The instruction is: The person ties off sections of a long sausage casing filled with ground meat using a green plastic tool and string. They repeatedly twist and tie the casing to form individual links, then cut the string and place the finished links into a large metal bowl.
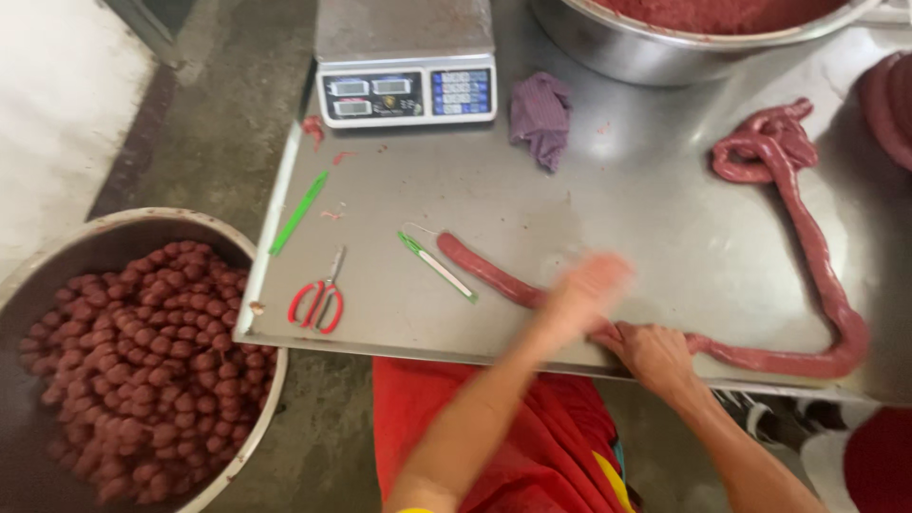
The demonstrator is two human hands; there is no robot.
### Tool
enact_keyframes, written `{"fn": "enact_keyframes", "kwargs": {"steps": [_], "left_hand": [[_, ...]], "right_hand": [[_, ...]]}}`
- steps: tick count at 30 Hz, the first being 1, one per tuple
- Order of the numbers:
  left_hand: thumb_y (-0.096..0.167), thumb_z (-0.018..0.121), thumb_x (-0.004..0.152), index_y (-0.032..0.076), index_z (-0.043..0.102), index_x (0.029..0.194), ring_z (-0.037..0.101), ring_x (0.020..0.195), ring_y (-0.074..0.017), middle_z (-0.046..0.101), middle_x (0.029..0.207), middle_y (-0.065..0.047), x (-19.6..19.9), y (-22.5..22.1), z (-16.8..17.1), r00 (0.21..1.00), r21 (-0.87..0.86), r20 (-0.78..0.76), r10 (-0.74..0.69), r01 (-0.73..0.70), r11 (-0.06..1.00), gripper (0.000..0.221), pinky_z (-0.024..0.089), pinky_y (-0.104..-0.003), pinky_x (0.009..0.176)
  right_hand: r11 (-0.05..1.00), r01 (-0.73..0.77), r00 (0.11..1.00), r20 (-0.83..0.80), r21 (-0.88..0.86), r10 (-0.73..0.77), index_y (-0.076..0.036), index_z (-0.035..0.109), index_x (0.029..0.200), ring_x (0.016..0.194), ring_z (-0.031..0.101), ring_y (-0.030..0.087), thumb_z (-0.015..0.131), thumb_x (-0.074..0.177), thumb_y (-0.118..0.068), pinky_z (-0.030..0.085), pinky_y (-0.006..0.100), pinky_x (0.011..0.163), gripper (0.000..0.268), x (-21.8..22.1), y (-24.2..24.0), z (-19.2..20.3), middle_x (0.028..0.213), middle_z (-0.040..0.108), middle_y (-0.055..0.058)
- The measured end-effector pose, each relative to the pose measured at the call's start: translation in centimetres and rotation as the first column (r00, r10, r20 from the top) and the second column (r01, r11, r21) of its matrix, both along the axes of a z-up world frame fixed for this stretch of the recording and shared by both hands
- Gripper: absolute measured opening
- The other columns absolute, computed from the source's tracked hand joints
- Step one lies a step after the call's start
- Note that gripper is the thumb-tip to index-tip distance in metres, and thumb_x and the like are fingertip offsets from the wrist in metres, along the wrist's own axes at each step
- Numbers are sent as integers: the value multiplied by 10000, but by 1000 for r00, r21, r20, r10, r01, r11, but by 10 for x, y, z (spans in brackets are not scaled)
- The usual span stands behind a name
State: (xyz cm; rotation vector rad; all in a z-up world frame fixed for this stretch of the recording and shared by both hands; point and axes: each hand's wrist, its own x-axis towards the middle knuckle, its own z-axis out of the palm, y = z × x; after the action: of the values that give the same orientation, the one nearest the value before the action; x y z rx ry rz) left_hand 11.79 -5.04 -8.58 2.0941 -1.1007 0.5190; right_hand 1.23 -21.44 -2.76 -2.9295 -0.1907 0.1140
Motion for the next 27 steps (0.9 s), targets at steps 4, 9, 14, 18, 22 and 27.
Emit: {"fn": "enact_keyframes", "kwargs": {"steps": [4, 9, 14, 18, 22, 27], "left_hand": [[76, 723, 914, 23, 734, 1173, 695, 1129, -280, 715, 1211, -111, -60, -45, 18, 742, -443, -594, -311, 21, 896, 265, 550, -351, 995], [389, 537, 1034, 59, 658, 1193, 698, 1049, -209, 730, 1104, -67, -10, -23, 11, 19, -593, -596, -803, -685, 423, 385, 585, -378, 924], [342, 567, 1074, 17, 671, 1245, 653, 1166, -259, 714, 1203, -108, -57, -111, 18, 462, -602, -759, -459, -230, 764, 382, 496, -371, 1037], [146, 678, 927, 21, 637, 1336, 554, 1346, -366, 573, 1430, -263, -114, -152, 25, 744, -588, -573, -344, -80, 805, 429, 473, -436, 1138], [169, 747, 977, 30, 573, 1424, 427, 1424, -463, 388, 1561, -328, -103, -106, 32, 852, -449, -515, -92, -177, 876, 499, 430, -503, 1145], [193, 694, 973, 82, 614, 1332, 554, 1328, -339, 513, 1511, -232, -60, -6, 23, 794, -493, -607, -10, -367, 788, 384, 515, -405, 990]], "right_hand": [[992, -18, 995, 96, -128, 31, -101, 703, 918, 918, 704, 371, 666, 859, -368, 538, 497, 766, 276, -3, -21, -20, 920, 737, 145], [993, 91, 967, -229, -77, -107, -134, 715, 945, 873, 710, 373, 698, 818, -560, 535, 490, 791, 445, -18, -43, 44, 849, 758, 134], [977, 95, 974, -186, -189, -130, -131, 684, 929, 871, 710, 384, 676, 865, -532, 530, 507, 806, 406, -34, -107, 22, 801, 755, 145], [996, 48, 996, 72, 70, -53, -113, 704, 932, 811, 715, 366, 687, 820, -345, 527, 503, 702, 258, -42, -136, -43, 865, 735, 145], [951, 171, 974, -102, -257, -203, -224, 755, 1065, 851, 730, 382, 583, 904, -458, 549, 520, 830, 331, -42, -120, -19, 865, 761, 145], [922, 310, 923, -160, -232, -351, -195, 763, 1026, 902, 737, 356, 575, 859, -675, 561, 502, 808, 542, -43, -98, 28, 882, 774, 129]]}}
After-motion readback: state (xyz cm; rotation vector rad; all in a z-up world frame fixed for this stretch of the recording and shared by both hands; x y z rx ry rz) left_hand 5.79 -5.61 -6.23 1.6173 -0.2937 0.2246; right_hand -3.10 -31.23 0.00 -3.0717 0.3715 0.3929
